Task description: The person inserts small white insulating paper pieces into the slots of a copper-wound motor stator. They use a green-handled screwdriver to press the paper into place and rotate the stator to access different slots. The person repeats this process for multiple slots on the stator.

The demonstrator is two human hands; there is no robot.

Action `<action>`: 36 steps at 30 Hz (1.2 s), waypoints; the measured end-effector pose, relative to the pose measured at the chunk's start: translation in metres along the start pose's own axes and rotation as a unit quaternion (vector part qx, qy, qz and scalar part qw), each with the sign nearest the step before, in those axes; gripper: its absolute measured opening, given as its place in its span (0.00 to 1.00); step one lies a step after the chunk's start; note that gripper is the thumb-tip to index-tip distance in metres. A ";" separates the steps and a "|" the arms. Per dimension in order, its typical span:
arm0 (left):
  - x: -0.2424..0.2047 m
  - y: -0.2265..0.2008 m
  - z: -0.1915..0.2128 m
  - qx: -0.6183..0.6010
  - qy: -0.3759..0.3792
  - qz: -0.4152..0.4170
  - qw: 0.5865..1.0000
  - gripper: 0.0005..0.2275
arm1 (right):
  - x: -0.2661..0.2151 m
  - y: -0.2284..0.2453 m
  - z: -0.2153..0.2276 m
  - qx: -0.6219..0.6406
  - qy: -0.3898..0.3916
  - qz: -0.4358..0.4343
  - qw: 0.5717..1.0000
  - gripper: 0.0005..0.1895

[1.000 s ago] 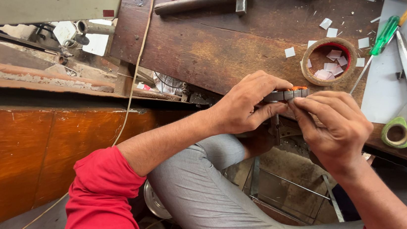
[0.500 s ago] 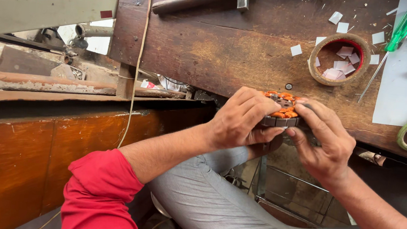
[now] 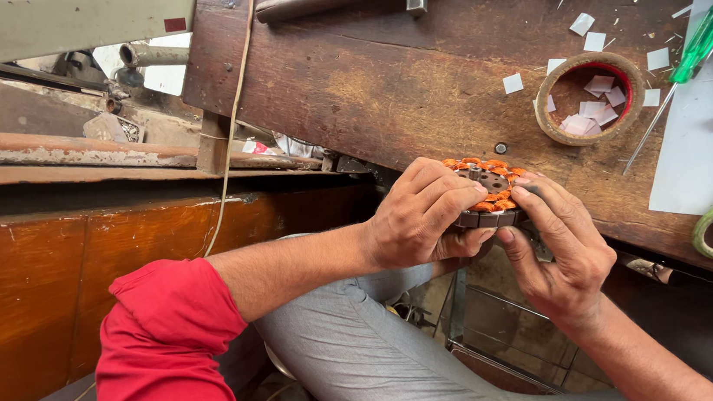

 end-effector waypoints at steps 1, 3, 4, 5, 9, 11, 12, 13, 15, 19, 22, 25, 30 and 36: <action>0.000 0.000 0.000 0.001 0.001 0.000 1.000 0.19 | 0.000 0.000 0.000 -0.002 -0.001 -0.001 1.000 0.20; 0.000 0.000 -0.001 0.002 0.001 0.001 1.000 0.19 | -0.001 0.000 0.000 -0.004 -0.001 -0.004 1.000 0.20; 0.000 0.000 -0.001 0.001 0.000 0.002 1.000 0.18 | -0.001 0.001 0.000 -0.004 -0.001 -0.005 1.000 0.20; -0.001 0.000 -0.001 0.001 -0.001 0.003 1.000 0.18 | -0.001 0.001 -0.001 -0.004 -0.002 -0.005 1.000 0.20; -0.002 0.001 -0.002 -0.002 0.002 0.008 1.000 0.18 | -0.001 0.001 -0.001 -0.003 -0.005 -0.005 1.000 0.20; 0.000 0.001 -0.001 -0.003 0.001 0.012 1.000 0.18 | -0.001 0.001 -0.001 -0.002 -0.005 -0.015 1.000 0.20; 0.001 0.002 0.000 -0.007 0.005 0.015 1.000 0.18 | 0.000 0.002 -0.001 -0.002 -0.004 -0.020 1.000 0.20; 0.003 0.002 0.001 -0.012 0.008 0.018 1.000 0.18 | 0.000 0.002 -0.001 -0.003 -0.003 -0.025 1.000 0.20; 0.008 0.003 0.005 -0.023 0.010 0.011 1.000 0.18 | 0.001 0.003 -0.001 -0.004 -0.004 -0.036 0.999 0.20; 0.016 0.004 0.013 -0.056 0.025 0.010 0.998 0.16 | 0.004 0.001 -0.002 -0.010 -0.009 -0.047 0.999 0.21; 0.022 0.006 0.020 -0.087 0.052 0.030 0.994 0.15 | 0.008 -0.003 -0.002 -0.012 -0.006 -0.056 0.998 0.22; 0.023 0.006 0.022 -0.104 0.060 0.034 0.992 0.15 | 0.008 -0.004 -0.002 -0.018 -0.005 -0.055 0.998 0.22; 0.020 0.006 0.018 -0.049 0.055 -0.012 0.997 0.16 | 0.007 -0.002 -0.003 -0.033 -0.016 -0.041 0.998 0.21; 0.015 0.002 0.013 0.006 0.057 -0.046 0.997 0.14 | 0.004 0.005 -0.004 -0.030 -0.031 -0.014 0.999 0.21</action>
Point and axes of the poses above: each hand's wrist, its own x-axis towards the middle knuckle, its own z-axis out of the back of the hand, y = z × x, the point moved 3 cm from there along x, towards the middle knuckle, and after that the axes turned 3 degrees about -x, right-handed, at the moved point
